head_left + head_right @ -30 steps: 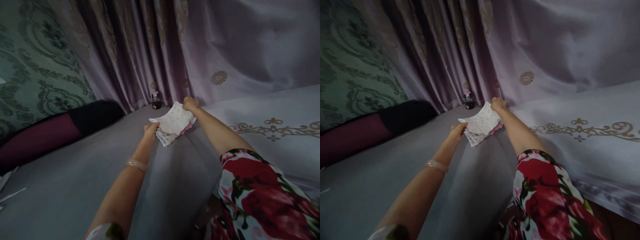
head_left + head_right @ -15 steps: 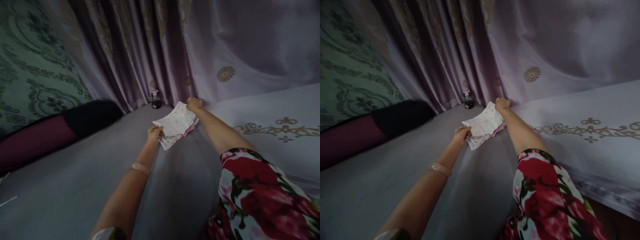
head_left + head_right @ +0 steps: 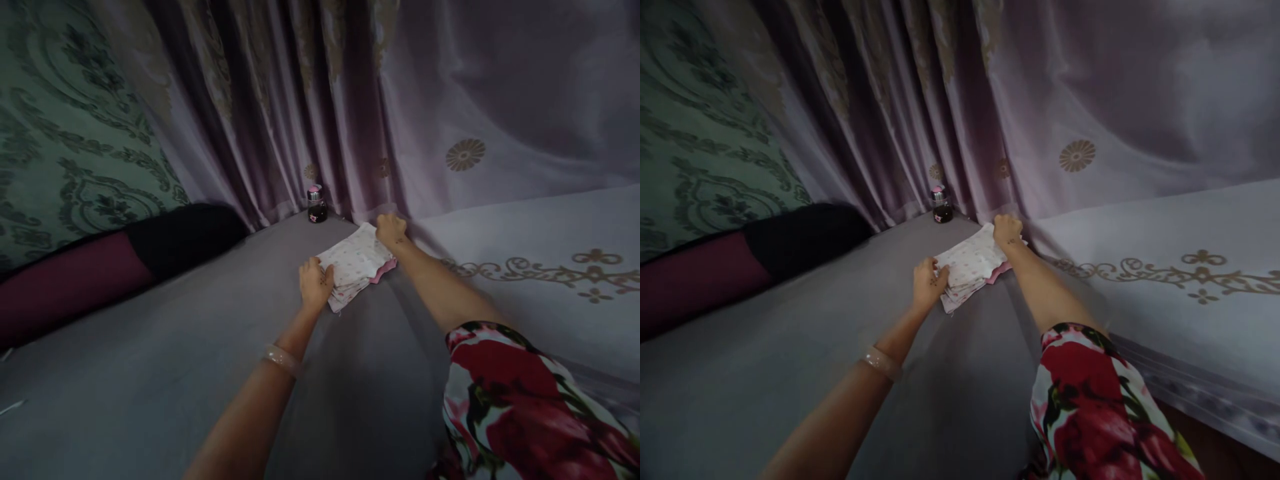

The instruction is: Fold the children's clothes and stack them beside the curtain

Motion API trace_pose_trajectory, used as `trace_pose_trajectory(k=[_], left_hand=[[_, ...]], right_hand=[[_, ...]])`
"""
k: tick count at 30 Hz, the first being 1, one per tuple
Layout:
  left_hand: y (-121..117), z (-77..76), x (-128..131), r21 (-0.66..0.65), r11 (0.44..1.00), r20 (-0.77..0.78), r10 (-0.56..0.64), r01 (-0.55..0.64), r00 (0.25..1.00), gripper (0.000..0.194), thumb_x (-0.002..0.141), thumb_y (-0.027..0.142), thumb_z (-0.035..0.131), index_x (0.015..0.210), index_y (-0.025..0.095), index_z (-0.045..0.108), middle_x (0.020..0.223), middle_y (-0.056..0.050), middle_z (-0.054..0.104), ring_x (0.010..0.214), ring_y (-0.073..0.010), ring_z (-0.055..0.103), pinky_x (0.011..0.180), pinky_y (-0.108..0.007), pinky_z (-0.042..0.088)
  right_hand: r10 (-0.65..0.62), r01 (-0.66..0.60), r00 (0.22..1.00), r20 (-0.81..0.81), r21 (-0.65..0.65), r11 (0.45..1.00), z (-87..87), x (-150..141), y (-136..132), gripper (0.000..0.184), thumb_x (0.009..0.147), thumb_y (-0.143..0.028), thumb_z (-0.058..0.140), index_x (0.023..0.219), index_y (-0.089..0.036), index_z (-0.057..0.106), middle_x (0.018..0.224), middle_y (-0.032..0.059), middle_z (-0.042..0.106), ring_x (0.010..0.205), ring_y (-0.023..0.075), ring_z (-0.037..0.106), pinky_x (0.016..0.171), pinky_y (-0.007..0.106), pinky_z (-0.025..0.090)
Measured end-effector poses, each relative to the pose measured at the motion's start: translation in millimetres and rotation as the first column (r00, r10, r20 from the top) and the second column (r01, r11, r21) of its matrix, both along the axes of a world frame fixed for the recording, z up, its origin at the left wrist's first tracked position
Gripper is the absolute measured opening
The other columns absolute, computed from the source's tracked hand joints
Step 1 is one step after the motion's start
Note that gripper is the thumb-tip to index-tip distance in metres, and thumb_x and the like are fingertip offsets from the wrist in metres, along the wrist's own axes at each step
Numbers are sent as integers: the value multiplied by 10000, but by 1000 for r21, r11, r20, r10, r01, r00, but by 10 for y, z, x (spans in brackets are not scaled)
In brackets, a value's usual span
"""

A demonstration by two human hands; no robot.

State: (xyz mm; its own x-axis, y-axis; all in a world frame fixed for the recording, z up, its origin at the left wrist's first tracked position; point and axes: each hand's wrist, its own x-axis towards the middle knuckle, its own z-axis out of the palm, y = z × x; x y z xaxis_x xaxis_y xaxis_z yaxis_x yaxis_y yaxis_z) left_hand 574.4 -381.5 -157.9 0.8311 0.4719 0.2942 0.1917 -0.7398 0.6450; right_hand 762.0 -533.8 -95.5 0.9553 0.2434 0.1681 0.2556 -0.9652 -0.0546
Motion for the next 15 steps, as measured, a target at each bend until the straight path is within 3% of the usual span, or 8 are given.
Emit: trace_pose_trajectory(k=[3, 7, 11, 15], left_hand=[[-126, 27, -31, 243, 953, -39, -175, 179, 984, 399, 939, 327, 426, 1275, 138, 530, 1358, -169, 518, 1311, -293, 417, 1094, -446, 313], [-289, -57, -79, 371, 866, -207, -277, 337, 938, 476, 977, 395, 314, 1407, 234, 441, 1522, -104, 346, 1424, -322, 238, 1140, -531, 216], [-339, -177, -113, 404, 833, -263, -289, 377, 921, 501, 981, 437, 286, 1449, 285, 380, 1547, -110, 292, 1427, -340, 226, 1126, -550, 235], [-349, -237, -113, 456, 821, -212, -275, 344, 938, 474, 982, 427, 302, 1440, 338, 382, 1545, -100, 292, 1424, -344, 232, 1121, -554, 240]], right_hand=[[131, -131, 991, 8, -4, 991, -135, -27, 56, 352, 948, -198, 390, 1201, -115, 620, 1194, 193, 632, 1133, 286, 578, 954, 401, 426], [231, -231, 973, -30, 0, 973, -348, -21, 24, 423, 996, -341, 302, 1285, -172, 561, 1400, 137, 496, 1280, 284, 434, 1069, 474, 294], [191, -189, 979, -66, 26, 982, -518, -13, -69, 509, 1005, -406, 188, 1378, -197, 464, 1457, 124, 430, 1303, 309, 388, 1058, 564, 260], [159, -156, 986, -50, 49, 986, -575, 0, -100, 507, 993, -421, 172, 1376, -254, 459, 1460, 81, 433, 1297, 293, 395, 1046, 556, 286]])
